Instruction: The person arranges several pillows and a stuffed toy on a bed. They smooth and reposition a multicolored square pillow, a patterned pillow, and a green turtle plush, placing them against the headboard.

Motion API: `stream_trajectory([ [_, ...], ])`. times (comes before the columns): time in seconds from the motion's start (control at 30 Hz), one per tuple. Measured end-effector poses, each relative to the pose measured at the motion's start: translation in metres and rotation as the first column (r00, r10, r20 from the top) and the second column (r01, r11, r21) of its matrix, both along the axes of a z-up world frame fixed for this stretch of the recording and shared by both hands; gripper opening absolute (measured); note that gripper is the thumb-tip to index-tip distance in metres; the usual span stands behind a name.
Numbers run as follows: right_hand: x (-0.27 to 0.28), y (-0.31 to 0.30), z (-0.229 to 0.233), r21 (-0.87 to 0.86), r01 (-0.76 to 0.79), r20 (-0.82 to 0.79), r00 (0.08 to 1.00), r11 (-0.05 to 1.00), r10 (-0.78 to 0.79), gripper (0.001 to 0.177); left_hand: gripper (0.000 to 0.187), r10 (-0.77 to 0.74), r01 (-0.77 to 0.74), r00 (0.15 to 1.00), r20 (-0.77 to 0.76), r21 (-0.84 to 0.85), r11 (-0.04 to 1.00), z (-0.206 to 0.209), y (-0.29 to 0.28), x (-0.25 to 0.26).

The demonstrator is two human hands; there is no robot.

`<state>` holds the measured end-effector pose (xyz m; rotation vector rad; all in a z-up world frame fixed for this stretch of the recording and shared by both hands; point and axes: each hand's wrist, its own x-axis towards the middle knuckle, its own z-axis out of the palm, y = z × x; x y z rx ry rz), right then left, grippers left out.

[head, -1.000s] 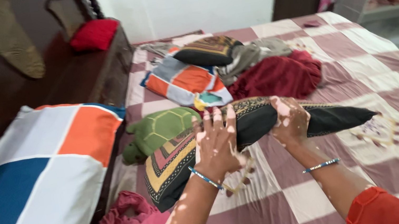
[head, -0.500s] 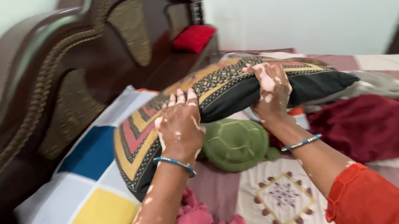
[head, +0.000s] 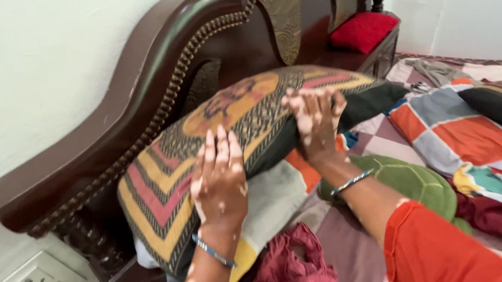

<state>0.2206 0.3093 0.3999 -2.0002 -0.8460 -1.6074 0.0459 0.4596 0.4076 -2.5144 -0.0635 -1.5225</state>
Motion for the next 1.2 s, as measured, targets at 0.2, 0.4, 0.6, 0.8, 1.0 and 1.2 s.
stream_trajectory([
  [0.2, -0.012, 0.032, -0.077, -0.078, -0.049, -0.086, 0.995, 0.996, 0.042, 0.028, 0.040, 0.026, -0.028, 0.998, -0.058, -0.037, 0.999, -0.065, 0.024, -0.007],
  [0.4, -0.019, 0.008, -0.118, -0.203, -0.109, -0.209, 0.976, 0.973, 0.065, 0.055, 0.058, 0.013, -0.039, 0.946, -0.322, -0.076, 0.996, -0.098, 0.008, -0.029],
  [0.6, -0.016, -0.023, -0.100, -0.332, -0.258, -0.423, 0.900, 0.907, 0.101, 0.099, 0.088, 0.002, -0.096, 0.847, -0.532, -0.148, 0.984, -0.071, -0.009, -0.048],
  [0.8, -0.003, -0.022, -0.073, -0.584, -0.275, -0.551, 0.825, 0.764, -0.124, 0.116, 0.108, -0.061, -0.097, 0.855, -0.515, -0.274, 0.957, -0.050, 0.008, -0.055],
  [1.0, 0.016, -0.006, -0.063, -0.471, -0.306, -0.338, 0.929, 0.827, 0.152, 0.077, 0.079, -0.016, -0.075, 0.888, -0.460, -0.178, 0.981, -0.082, 0.019, -0.033],
  [1.2, 0.036, 0.000, -0.046, -0.523, -0.226, -0.114, 0.974, 0.822, 0.195, 0.067, 0.066, -0.050, 0.007, 0.966, -0.255, -0.168, 0.986, -0.104, 0.021, -0.025],
])
